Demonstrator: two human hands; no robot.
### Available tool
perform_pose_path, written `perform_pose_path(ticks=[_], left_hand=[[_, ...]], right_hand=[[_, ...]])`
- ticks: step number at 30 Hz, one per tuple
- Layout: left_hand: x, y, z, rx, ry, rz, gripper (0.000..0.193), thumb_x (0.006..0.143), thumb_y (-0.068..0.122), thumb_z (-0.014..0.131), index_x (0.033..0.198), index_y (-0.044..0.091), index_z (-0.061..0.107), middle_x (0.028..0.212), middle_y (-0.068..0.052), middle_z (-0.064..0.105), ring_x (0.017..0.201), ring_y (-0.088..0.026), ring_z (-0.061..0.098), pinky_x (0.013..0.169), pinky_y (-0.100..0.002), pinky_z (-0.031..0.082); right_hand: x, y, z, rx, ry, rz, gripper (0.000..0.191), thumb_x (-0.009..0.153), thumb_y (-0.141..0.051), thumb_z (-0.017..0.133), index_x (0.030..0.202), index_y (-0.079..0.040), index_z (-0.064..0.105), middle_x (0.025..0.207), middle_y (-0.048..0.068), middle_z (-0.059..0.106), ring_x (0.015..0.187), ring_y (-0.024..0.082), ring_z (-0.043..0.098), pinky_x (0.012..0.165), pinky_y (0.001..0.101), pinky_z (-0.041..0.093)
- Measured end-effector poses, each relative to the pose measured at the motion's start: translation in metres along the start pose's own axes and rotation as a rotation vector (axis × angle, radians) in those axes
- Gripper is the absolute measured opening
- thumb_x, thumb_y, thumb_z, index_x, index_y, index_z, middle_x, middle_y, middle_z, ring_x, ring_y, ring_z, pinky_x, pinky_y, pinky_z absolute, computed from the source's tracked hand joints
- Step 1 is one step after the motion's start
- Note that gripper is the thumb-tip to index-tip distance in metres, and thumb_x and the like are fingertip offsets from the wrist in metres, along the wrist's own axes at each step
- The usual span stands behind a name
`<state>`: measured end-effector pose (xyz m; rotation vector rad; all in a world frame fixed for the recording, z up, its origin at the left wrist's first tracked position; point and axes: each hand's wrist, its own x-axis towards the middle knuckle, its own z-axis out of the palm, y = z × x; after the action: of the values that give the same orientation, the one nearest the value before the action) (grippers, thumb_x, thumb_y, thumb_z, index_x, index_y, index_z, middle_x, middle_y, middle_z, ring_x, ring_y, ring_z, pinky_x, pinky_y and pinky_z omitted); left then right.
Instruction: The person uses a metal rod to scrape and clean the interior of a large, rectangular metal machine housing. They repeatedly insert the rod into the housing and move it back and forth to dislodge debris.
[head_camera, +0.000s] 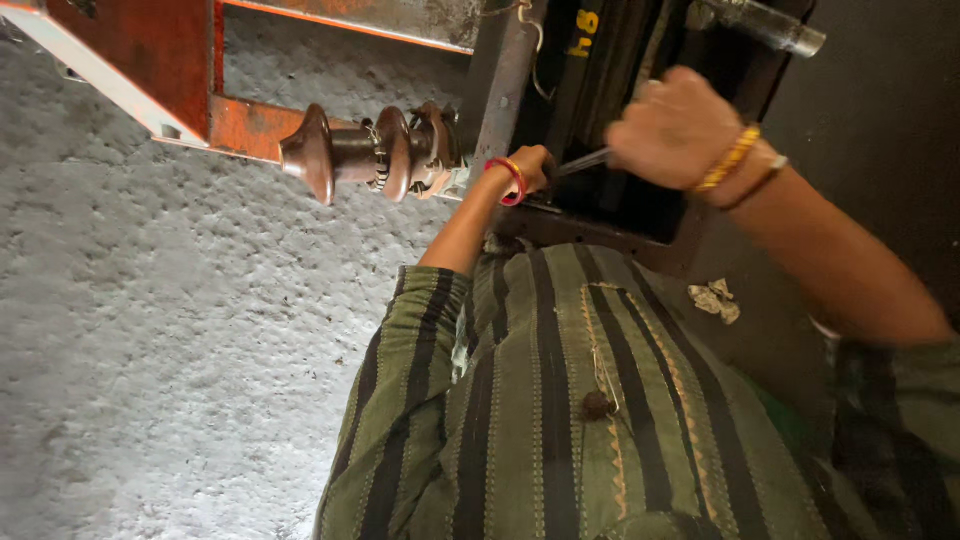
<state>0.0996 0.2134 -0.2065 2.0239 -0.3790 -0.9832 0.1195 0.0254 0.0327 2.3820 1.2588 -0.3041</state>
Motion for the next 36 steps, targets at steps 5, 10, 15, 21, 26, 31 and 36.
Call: perform_pose_path(ticks=[5,10,15,21,26,31,36], left_hand=[[-0.001,0.000,0.002,0.319,-0.112,-0.031,0.033,0.070,0.010,0.073,0.103,0.006,0.077,0.103,-0.020,0.075,0.098,-0.033,0.075,0.083,-0.042,0.059],[0.001,-0.006,0.008,0.436,-0.159,-0.022,0.032,0.070,0.009,0.075,0.102,0.005,0.077,0.103,-0.022,0.074,0.099,-0.034,0.074,0.083,-0.042,0.060],[0.001,-0.011,0.015,0.485,-0.211,0.010,0.031,0.069,0.008,0.077,0.100,0.004,0.078,0.104,-0.024,0.073,0.099,-0.036,0.073,0.083,-0.043,0.060],[0.002,-0.002,0.023,0.556,-0.234,0.031,0.030,0.068,0.007,0.079,0.098,0.003,0.078,0.104,-0.025,0.072,0.100,-0.037,0.072,0.083,-0.044,0.061],[-0.004,0.013,0.032,0.672,-0.221,0.029,0.029,0.068,0.007,0.081,0.096,0.002,0.078,0.104,-0.027,0.072,0.101,-0.039,0.072,0.083,-0.044,0.062],[-0.008,0.016,0.054,0.617,0.014,0.066,0.017,0.087,0.013,0.068,0.097,0.003,0.079,0.102,-0.026,0.073,0.098,-0.041,0.073,0.084,-0.049,0.060],[0.000,0.015,0.073,0.612,0.051,0.018,0.021,0.090,0.009,0.060,0.098,0.004,0.079,0.103,-0.024,0.074,0.098,-0.040,0.074,0.083,-0.050,0.060]], right_hand=[[0.056,-0.048,-0.053,0.203,0.247,-0.231,0.021,0.074,-0.021,0.068,0.053,-0.024,0.065,0.059,0.005,0.066,0.059,0.022,0.067,0.055,0.0357,0.046],[0.074,-0.065,-0.041,0.185,0.396,-0.324,0.016,0.067,-0.030,0.068,0.052,-0.023,0.069,0.059,0.005,0.070,0.058,0.021,0.068,0.051,0.0364,0.045],[0.074,-0.070,-0.039,0.177,0.242,-0.369,0.020,0.068,-0.027,0.069,0.049,-0.024,0.063,0.055,0.001,0.067,0.055,0.020,0.068,0.047,0.0373,0.044],[0.041,-0.057,-0.040,0.305,0.412,-0.242,0.021,0.077,-0.028,0.067,0.058,-0.022,0.062,0.063,0.001,0.066,0.060,0.020,0.066,0.053,0.0361,0.045],[-0.039,-0.057,-0.002,0.025,-0.051,-0.101,0.020,0.088,-0.029,0.068,0.070,-0.020,0.065,0.064,-0.003,0.063,0.066,0.012,0.064,0.061,0.0299,0.047],[-0.118,-0.053,0.060,0.271,0.230,0.134,0.032,0.098,-0.041,0.066,0.077,-0.017,0.066,0.068,-0.001,0.064,0.067,0.016,0.063,0.063,0.0318,0.048],[-0.151,-0.068,0.151,0.309,-0.141,0.378,0.014,0.103,-0.029,0.060,0.110,-0.019,0.068,0.096,-0.001,0.068,0.087,0.017,0.064,0.076,0.0319,0.054]])
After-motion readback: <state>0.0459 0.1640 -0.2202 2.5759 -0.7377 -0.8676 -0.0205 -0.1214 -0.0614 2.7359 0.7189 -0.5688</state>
